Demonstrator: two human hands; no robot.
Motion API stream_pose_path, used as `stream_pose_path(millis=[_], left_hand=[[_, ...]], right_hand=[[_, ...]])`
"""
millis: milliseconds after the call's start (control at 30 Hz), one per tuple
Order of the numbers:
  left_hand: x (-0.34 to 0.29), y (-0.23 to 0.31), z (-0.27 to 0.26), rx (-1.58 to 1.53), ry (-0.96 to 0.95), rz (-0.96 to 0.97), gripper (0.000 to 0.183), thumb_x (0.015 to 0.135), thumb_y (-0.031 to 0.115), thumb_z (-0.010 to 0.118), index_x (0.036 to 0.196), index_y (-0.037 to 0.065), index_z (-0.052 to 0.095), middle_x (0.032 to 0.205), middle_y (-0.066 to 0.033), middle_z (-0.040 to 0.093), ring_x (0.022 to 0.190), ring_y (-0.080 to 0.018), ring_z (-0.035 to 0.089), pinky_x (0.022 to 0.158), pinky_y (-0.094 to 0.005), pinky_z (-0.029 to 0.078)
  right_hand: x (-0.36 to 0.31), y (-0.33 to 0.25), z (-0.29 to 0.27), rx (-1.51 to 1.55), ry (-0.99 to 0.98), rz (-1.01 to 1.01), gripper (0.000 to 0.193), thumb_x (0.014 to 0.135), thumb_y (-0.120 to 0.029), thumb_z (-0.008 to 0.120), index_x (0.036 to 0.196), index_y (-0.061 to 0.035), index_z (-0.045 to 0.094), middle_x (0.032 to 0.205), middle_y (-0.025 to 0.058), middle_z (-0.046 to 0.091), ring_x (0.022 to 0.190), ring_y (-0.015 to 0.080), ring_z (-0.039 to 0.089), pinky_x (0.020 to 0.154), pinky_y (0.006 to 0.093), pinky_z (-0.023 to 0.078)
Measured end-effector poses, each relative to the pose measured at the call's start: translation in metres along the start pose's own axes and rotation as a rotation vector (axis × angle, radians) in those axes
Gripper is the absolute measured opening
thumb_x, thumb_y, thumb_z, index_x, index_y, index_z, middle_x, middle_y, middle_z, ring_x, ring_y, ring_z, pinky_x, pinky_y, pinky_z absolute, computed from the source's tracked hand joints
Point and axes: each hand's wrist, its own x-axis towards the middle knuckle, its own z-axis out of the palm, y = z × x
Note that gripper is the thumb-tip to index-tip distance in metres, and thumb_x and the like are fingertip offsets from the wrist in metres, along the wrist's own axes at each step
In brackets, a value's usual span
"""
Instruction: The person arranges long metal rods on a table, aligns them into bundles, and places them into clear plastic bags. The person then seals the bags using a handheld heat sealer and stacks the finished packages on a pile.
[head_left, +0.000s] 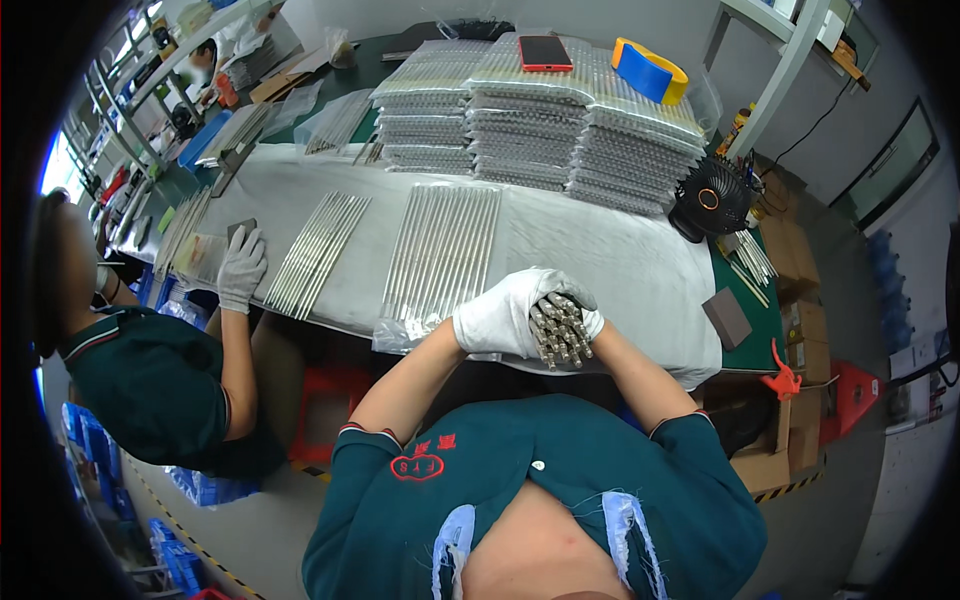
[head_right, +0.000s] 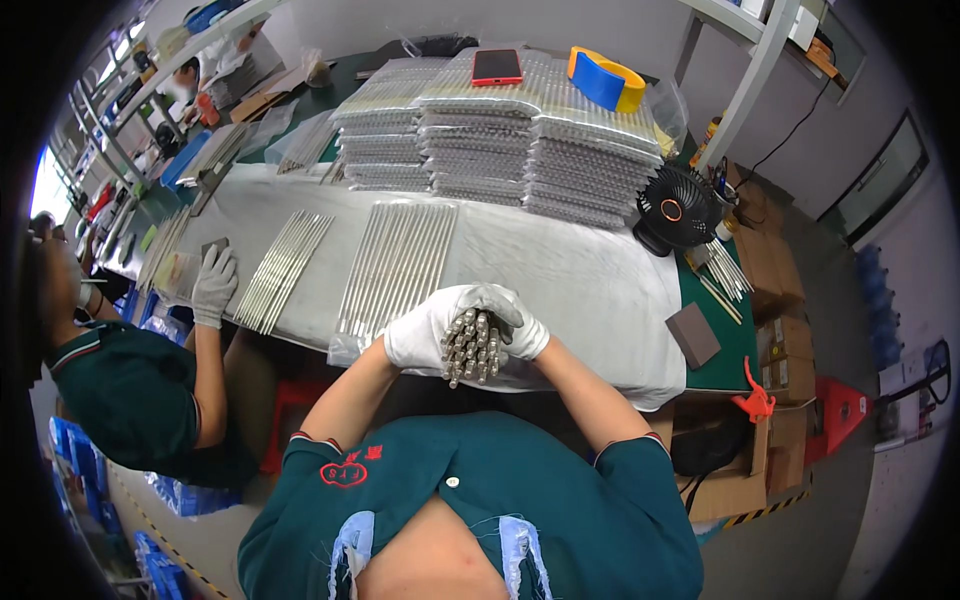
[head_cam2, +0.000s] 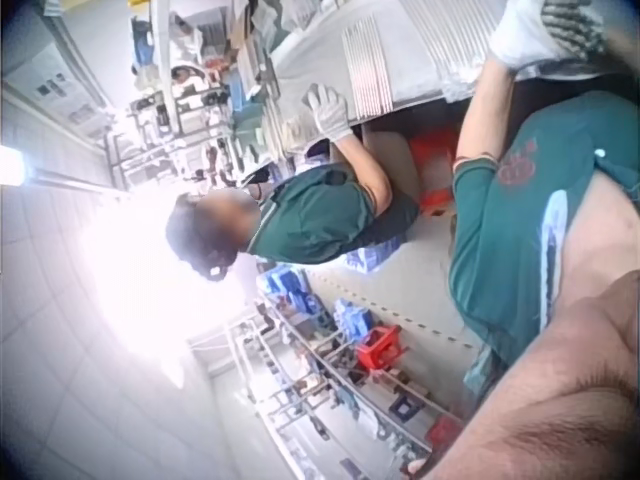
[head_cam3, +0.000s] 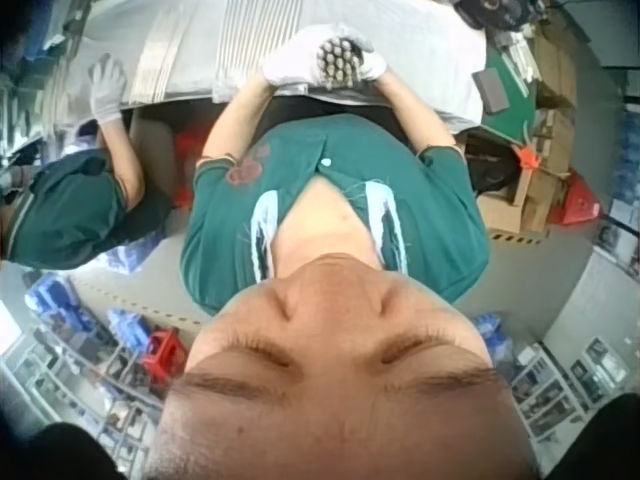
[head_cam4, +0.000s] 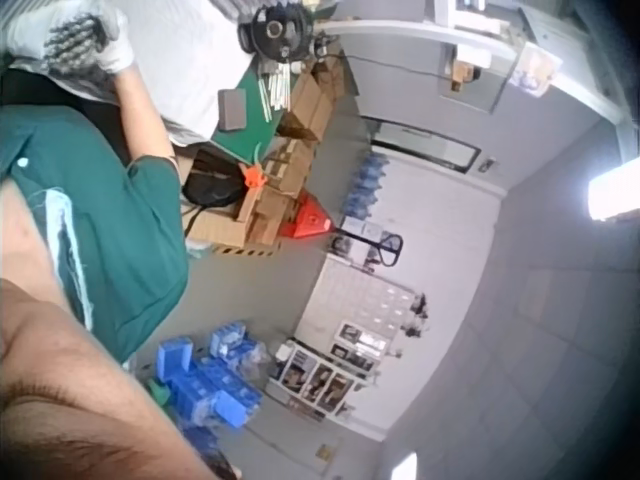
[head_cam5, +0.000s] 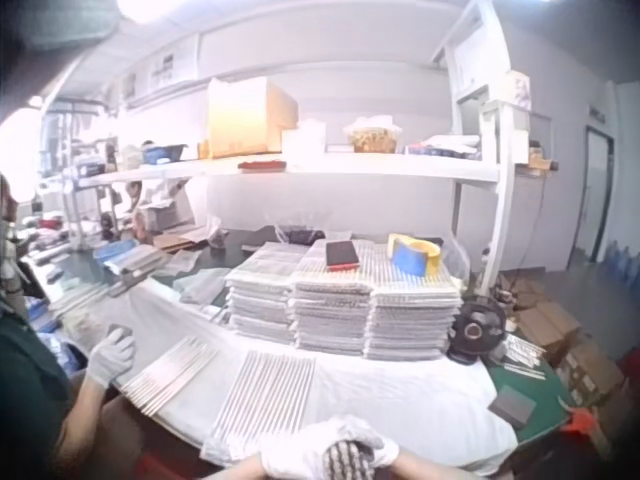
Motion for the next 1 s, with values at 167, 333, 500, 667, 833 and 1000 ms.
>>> stream_pose_path(millis=[167, 333, 500, 667, 833, 1000], left_hand=[[-0.002, -0.002, 0.005, 0.080, -0.042, 0.068, 0.058, 0.060, 0.028, 0.081, 0.109, 0.006, 0.059, 0.103, -0.0130, 0.061, 0.097, -0.0304, 0.058, 0.095, -0.0409, 0.041], [-0.005, -0.010, 0.004, 0.086, -0.030, 0.075, 0.056, 0.061, 0.024, 0.081, 0.109, 0.005, 0.059, 0.102, -0.0125, 0.062, 0.095, -0.0298, 0.059, 0.093, -0.0391, 0.044], [0.025, 0.008, -0.017, -0.052, 0.038, -0.115, 0.046, 0.068, 0.017, 0.078, 0.109, 0.004, 0.062, 0.100, -0.0099, 0.065, 0.092, -0.0217, 0.062, 0.085, -0.0317, 0.050], [0.050, 0.006, -0.046, -0.256, 0.223, -0.249, 0.054, 0.074, 0.016, 0.080, 0.121, 0.003, 0.054, 0.100, -0.0026, 0.064, 0.090, -0.0103, 0.058, 0.085, -0.0281, 0.049], [0.064, -0.006, -0.050, -0.308, 0.368, -0.308, 0.064, 0.073, 0.018, 0.081, 0.127, 0.001, 0.050, 0.106, -0.0051, 0.064, 0.097, -0.0121, 0.060, 0.088, -0.0283, 0.049], [0.063, -0.019, -0.031, -0.113, 0.493, -0.255, 0.042, 0.076, 0.011, 0.079, 0.109, 0.001, 0.055, 0.094, -0.0055, 0.067, 0.086, -0.0124, 0.063, 0.081, -0.0284, 0.052]], right_hand=[[-0.004, 0.018, -0.002, 0.000, 0.022, 0.050, 0.030, 0.072, -0.012, 0.066, 0.101, -0.0089, 0.060, 0.096, 0.0103, 0.062, 0.089, 0.0304, 0.060, 0.081, 0.0375, 0.048], [0.001, 0.014, -0.003, -0.005, -0.017, 0.002, 0.033, 0.073, -0.010, 0.066, 0.105, -0.0084, 0.059, 0.095, 0.0105, 0.062, 0.091, 0.0299, 0.060, 0.083, 0.0362, 0.048], [0.004, 0.014, -0.006, -0.070, 0.009, 0.053, 0.036, 0.079, -0.013, 0.067, 0.114, -0.0078, 0.059, 0.111, 0.0096, 0.059, 0.108, 0.0246, 0.055, 0.094, 0.0358, 0.045], [0.052, -0.034, -0.023, 0.178, 0.046, 0.439, 0.058, 0.067, -0.017, 0.081, 0.118, -0.0040, 0.056, 0.116, 0.0105, 0.059, 0.106, 0.0199, 0.056, 0.092, 0.0343, 0.046], [0.070, -0.036, -0.027, 0.114, 0.148, 0.437, 0.060, 0.069, -0.019, 0.080, 0.120, -0.0031, 0.055, 0.110, 0.0090, 0.063, 0.099, 0.0184, 0.059, 0.088, 0.0329, 0.048], [0.071, -0.024, -0.022, -0.238, 0.166, 0.106, 0.059, 0.071, -0.016, 0.075, 0.123, -0.0035, 0.052, 0.113, 0.0109, 0.061, 0.103, 0.0191, 0.058, 0.088, 0.0328, 0.047]])
